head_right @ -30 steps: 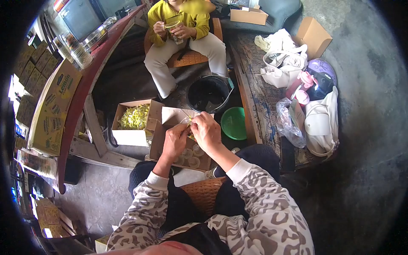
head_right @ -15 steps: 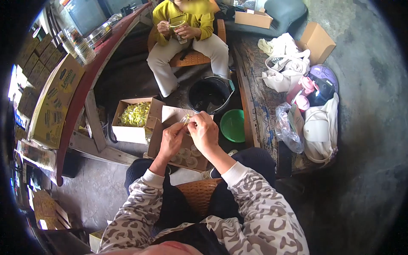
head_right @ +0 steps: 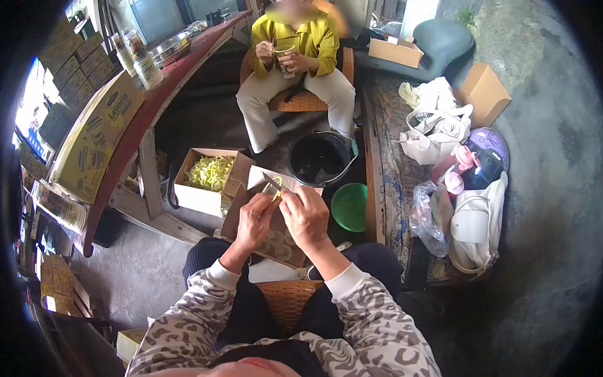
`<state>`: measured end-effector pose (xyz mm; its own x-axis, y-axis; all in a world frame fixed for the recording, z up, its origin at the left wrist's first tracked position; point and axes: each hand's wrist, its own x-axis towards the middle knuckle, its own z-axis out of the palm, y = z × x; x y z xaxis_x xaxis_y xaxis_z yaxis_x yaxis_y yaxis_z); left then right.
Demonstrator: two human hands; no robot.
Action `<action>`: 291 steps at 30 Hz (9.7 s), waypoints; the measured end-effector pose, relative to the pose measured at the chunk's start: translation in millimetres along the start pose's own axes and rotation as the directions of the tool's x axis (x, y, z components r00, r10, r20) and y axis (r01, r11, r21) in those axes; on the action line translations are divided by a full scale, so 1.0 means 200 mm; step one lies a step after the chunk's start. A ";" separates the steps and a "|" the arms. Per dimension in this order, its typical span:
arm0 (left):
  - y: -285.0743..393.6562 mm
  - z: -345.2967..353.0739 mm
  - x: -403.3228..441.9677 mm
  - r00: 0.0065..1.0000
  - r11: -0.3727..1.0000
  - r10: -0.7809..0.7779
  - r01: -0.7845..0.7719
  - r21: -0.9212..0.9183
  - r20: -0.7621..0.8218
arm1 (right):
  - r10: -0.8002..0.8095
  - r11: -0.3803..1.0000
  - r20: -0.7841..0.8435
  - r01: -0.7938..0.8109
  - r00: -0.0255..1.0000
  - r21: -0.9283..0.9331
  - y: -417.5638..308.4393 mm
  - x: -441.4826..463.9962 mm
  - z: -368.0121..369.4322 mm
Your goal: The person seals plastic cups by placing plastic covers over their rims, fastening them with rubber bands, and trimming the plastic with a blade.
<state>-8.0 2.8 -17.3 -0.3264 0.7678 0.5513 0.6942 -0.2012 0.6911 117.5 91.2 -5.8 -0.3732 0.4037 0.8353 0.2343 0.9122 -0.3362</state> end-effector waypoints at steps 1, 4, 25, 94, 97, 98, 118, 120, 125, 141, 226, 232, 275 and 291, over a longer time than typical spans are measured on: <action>0.01 0.01 -0.01 1.000 1.000 0.000 0.000 -0.003 0.001 | -0.014 0.999 0.003 0.015 1.000 -0.030 0.01 -0.01 0.02; 0.03 0.04 -0.02 0.998 0.998 -0.055 0.055 -0.002 -0.038 | 0.002 0.998 0.042 0.001 0.999 -0.058 0.01 -0.03 0.05; -0.06 -0.06 -0.07 0.992 0.982 0.048 -0.026 0.185 -0.116 | 0.168 0.962 0.128 -0.191 0.977 0.196 0.04 0.00 0.01; 0.02 -0.10 -0.32 0.999 1.000 0.001 -0.002 -0.020 -0.050 | 0.441 0.862 0.167 -0.468 0.882 0.194 -0.02 -0.25 -0.01; 0.01 -0.19 -0.29 0.981 0.991 0.063 -0.039 0.126 -0.186 | 0.439 0.859 0.146 -0.462 0.886 0.220 0.02 -0.25 -0.02; 0.01 -0.22 -0.28 0.970 0.990 0.060 -0.026 0.141 -0.238 | 0.436 0.856 0.137 -0.457 0.889 0.241 0.03 -0.25 -0.02; 0.16 -1.48 -0.20 0.828 0.835 0.215 0.120 0.537 -0.518 | 0.467 0.797 0.157 -0.491 0.870 0.352 -0.03 -0.13 -0.14; 0.20 -1.59 -0.22 0.825 0.768 0.200 0.203 0.608 -0.528 | 0.473 0.787 0.172 -0.502 0.864 0.359 -0.02 -0.13 -0.16; 0.38 -1.73 -0.21 0.741 0.689 0.308 0.258 0.677 -0.596 | 0.476 0.753 0.168 -0.498 0.863 0.429 0.07 -0.17 -0.11; 0.33 -2.67 0.02 0.506 0.736 0.301 0.416 0.534 -0.808 | 0.425 0.772 0.169 -0.453 0.889 0.446 -0.01 -0.12 -0.17; -1.31 0.94 -0.84 0.575 0.729 -0.661 0.339 0.595 0.483 | 0.857 -0.183 0.467 -0.719 0.218 0.671 0.20 -0.21 -0.20; -1.38 0.88 -0.91 0.704 0.777 -0.616 0.469 0.419 0.353 | 0.853 -0.178 0.475 -0.734 0.217 0.655 0.18 -0.18 -0.20; -0.19 -0.21 0.10 0.865 -0.033 -0.194 0.466 -0.884 0.463 | 0.721 0.375 0.260 -0.677 0.643 0.634 0.28 0.29 0.16; -0.21 0.03 0.01 0.654 0.500 -0.239 0.716 -0.487 0.718 | 0.794 0.200 0.399 -0.817 0.459 0.541 0.23 -0.04 0.06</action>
<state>-33.4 16.4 -49.0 0.0811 0.9869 -0.1396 -0.1989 0.1532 0.9680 121.2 131.6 -33.4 -0.3434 0.9375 -0.0572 -0.1339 -0.1092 -0.9850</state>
